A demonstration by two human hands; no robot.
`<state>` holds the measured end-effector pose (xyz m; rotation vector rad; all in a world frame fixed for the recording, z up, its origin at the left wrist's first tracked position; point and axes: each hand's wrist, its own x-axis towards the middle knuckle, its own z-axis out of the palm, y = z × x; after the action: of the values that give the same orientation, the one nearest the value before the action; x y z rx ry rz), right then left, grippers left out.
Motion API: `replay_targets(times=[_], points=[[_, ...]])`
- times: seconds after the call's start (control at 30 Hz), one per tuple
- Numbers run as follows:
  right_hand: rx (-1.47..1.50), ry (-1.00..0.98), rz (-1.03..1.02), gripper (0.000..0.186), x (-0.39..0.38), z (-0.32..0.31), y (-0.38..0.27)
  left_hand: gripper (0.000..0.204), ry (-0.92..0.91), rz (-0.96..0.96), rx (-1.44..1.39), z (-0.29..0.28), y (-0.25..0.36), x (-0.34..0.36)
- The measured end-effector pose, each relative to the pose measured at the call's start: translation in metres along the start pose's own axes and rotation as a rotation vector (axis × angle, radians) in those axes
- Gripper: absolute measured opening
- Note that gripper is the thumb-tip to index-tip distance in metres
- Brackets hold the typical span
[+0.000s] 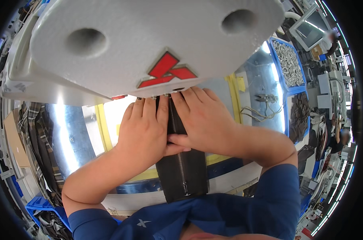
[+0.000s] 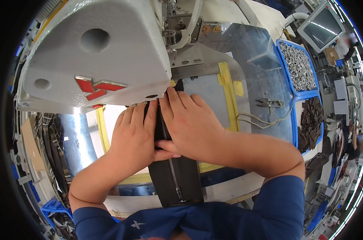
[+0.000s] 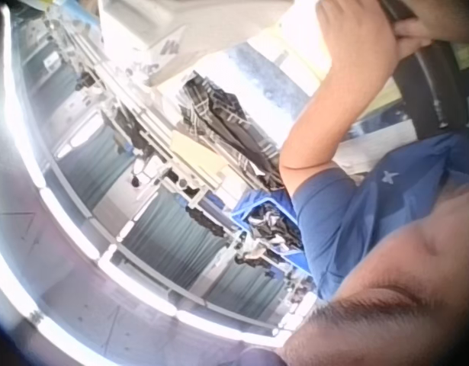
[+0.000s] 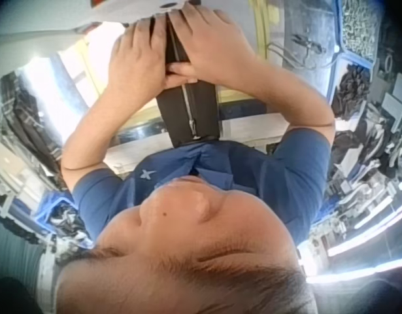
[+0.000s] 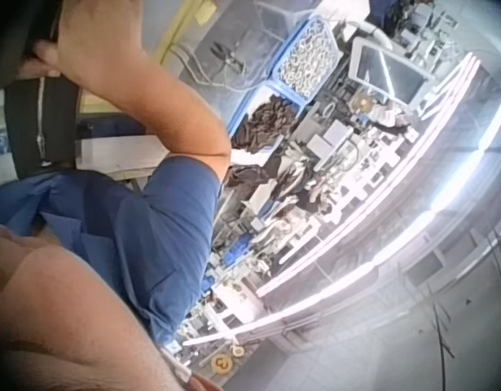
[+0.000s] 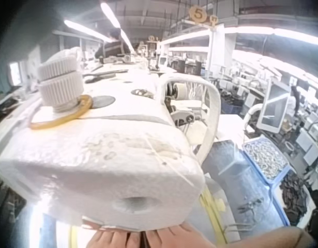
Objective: The recorder is sewing a zipper onto fabric components using an industrial sewing machine.
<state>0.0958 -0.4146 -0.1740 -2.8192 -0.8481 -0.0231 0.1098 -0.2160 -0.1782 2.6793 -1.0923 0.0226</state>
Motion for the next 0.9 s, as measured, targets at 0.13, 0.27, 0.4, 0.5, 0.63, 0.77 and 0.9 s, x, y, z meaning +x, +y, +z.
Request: replay_targets(times=[0.13, 0.27, 0.4, 0.5, 0.63, 0.77, 0.9], points=[[-0.014, 0.007, -0.007, 0.091, 0.0007, -0.0010, 0.0001, 0.112, 0.066, 0.021, 0.028, -0.0021, 0.0007, 0.0017], [-0.017, 0.002, 0.002, 0.091, -0.0022, -0.0017, 0.0006, 0.113, 0.053, 0.013, 0.025, 0.0003, 0.0026, 0.0023], [-0.018, 0.004, 0.004, 0.091, -0.0018, -0.0007, -0.0004, 0.116, 0.036, 0.000, 0.004, 0.0032, 0.0015, 0.0017], [-0.027, 0.001, -0.003, 0.091, -0.0020, -0.0020, -0.0009, 0.119, 0.029, -0.012, -0.010, 0.0026, 0.0025, 0.0010], [-0.030, 0.006, -0.016, 0.090, -0.0003, -0.0007, -0.0008, 0.115, 0.039, -0.015, 0.025, 0.0032, 0.0026, -0.0006], [-0.032, -0.009, -0.004, 0.090, 0.0002, 0.0001, -0.0014, 0.111, 0.054, -0.003, 0.042, 0.0025, 0.0027, -0.0003], [-0.032, 0.002, -0.008, 0.090, 0.0006, -0.0001, -0.0010, 0.111, 0.047, -0.011, 0.045, 0.0005, 0.0038, -0.0002]])
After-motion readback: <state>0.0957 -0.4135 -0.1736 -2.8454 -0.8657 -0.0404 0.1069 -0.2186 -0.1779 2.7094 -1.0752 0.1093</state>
